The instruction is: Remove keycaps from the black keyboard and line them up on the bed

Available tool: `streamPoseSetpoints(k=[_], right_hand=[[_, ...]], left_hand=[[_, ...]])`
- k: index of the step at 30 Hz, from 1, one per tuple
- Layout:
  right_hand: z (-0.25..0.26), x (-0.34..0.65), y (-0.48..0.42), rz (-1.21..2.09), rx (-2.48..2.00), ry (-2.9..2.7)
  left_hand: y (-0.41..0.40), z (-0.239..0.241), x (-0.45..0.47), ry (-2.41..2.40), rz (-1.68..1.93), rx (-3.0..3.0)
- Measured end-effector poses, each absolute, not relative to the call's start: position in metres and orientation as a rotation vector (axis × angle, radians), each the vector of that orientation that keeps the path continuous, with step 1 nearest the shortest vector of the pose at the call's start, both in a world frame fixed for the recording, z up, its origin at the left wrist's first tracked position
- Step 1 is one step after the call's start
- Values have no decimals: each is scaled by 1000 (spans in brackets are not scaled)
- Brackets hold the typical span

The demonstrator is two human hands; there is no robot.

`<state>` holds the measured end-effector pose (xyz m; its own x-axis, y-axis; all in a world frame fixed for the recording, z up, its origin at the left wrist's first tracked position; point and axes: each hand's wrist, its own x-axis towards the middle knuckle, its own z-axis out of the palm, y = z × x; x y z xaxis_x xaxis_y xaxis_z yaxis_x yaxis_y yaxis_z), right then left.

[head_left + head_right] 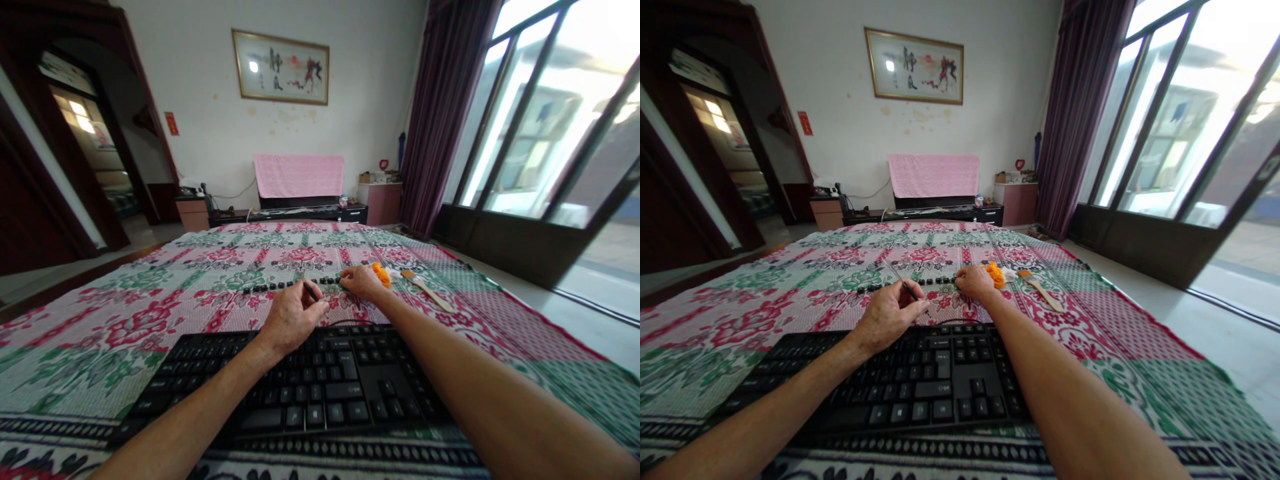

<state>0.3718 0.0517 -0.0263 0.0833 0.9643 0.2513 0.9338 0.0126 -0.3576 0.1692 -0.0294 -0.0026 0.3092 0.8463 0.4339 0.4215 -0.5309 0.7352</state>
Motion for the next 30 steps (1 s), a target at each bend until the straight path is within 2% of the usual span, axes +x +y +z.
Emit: streamPoseSetpoints(k=[13, 18, 21, 30], right_hand=[[-20, 385, 30, 168, -1736, -2040], [-20, 398, 7, 545, -1425, -2082], [-21, 400, 3, 770, -1384, -1964], [-15, 378, 2, 812, -1403, -1835]], left_hand=[[-32, -1, 173, 1096, 1104, 2102], [-32, -5, 172, 1094, 1088, 2114], [-31, -7, 172, 1092, 1072, 2120], [-32, -4, 173, 1057, 1027, 2097]])
